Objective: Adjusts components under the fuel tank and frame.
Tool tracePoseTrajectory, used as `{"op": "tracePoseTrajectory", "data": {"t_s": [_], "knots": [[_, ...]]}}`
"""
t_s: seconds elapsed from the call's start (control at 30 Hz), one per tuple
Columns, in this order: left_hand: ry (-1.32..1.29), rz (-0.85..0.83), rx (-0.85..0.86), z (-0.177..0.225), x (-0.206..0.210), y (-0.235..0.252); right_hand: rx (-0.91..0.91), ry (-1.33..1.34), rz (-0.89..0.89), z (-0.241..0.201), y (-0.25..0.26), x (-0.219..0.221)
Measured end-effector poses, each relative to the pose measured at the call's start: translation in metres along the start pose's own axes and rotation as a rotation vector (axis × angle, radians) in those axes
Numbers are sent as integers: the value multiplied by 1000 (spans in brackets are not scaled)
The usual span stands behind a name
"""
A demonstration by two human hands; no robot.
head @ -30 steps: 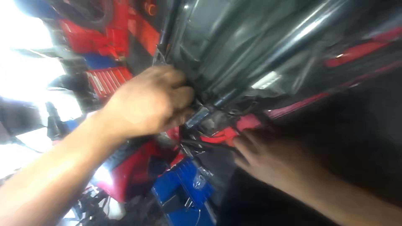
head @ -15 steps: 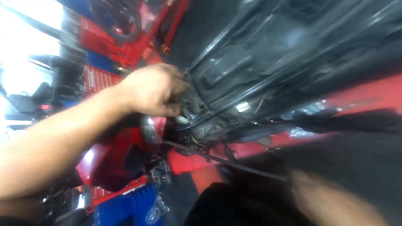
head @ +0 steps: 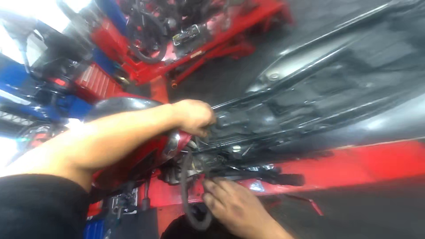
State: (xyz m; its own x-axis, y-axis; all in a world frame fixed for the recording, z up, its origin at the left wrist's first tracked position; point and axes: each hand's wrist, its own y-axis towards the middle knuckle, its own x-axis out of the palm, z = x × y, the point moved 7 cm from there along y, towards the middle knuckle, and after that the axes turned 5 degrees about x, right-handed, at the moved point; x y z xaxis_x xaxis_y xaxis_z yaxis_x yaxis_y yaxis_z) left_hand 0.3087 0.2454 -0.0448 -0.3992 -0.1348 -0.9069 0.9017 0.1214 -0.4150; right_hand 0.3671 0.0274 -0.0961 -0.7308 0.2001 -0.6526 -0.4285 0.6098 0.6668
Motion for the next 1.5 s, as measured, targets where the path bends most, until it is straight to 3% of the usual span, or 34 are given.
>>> {"op": "tracePoseTrajectory", "data": {"t_s": [0.07, 0.13, 0.33, 0.43, 0.5, 0.57, 0.63, 0.7, 0.77, 0.8, 0.9, 0.97, 1.03, 1.13, 1.23, 1.4, 1.5], "knots": [[-8, 14, -17, 1, -4, -2, -18, -59, 57, 5, 19, -12], [-21, 44, -18, 3, -5, -4, 83, -171, 79, 29, 23, -40], [2, 78, -19, 8, 5, -2, 619, -242, 123, 220, 62, -121], [-2, 8, -88, 11, 13, 5, 534, -200, 70, 255, 97, -133], [-49, -34, -115, 11, 22, 10, 418, -179, -151, 246, 97, -134], [-92, -46, -75, 6, 30, 14, 373, -127, -465, 225, 66, -134], [-106, -59, -24, 0, 24, 12, 400, -49, -874, 195, 27, -125], [-99, -65, 7, -5, 8, 3, 475, -41, -1118, 173, 13, -127], [-78, -62, 35, -5, -1, -5, 596, -233, -1046, 189, 19, -143], [-55, -57, 40, -2, -2, -6, 652, -381, -962, 219, 26, -152], [-19, -16, 21, 1, -1, -4, 640, -673, -511, 329, 77, -170], [-32, 6, 18, -2, -1, -5, 849, -737, -514, 342, 120, -157], [-40, 11, 39, 1, -1, -8, 1014, -693, -607, 342, 141, -113], [-16, -26, 69, 4, 2, -4, 1147, -428, -497, 360, 166, -61], [10, -99, 45, 7, 17, 2, 1203, 99, -291, 350, 197, -30], [-30, -138, -65, 14, 48, 17, 873, 1018, 69, 280, 237, 8], [-153, -245, -118, 14, 58, 25, 856, 1102, -56, 266, 254, 37]]}}
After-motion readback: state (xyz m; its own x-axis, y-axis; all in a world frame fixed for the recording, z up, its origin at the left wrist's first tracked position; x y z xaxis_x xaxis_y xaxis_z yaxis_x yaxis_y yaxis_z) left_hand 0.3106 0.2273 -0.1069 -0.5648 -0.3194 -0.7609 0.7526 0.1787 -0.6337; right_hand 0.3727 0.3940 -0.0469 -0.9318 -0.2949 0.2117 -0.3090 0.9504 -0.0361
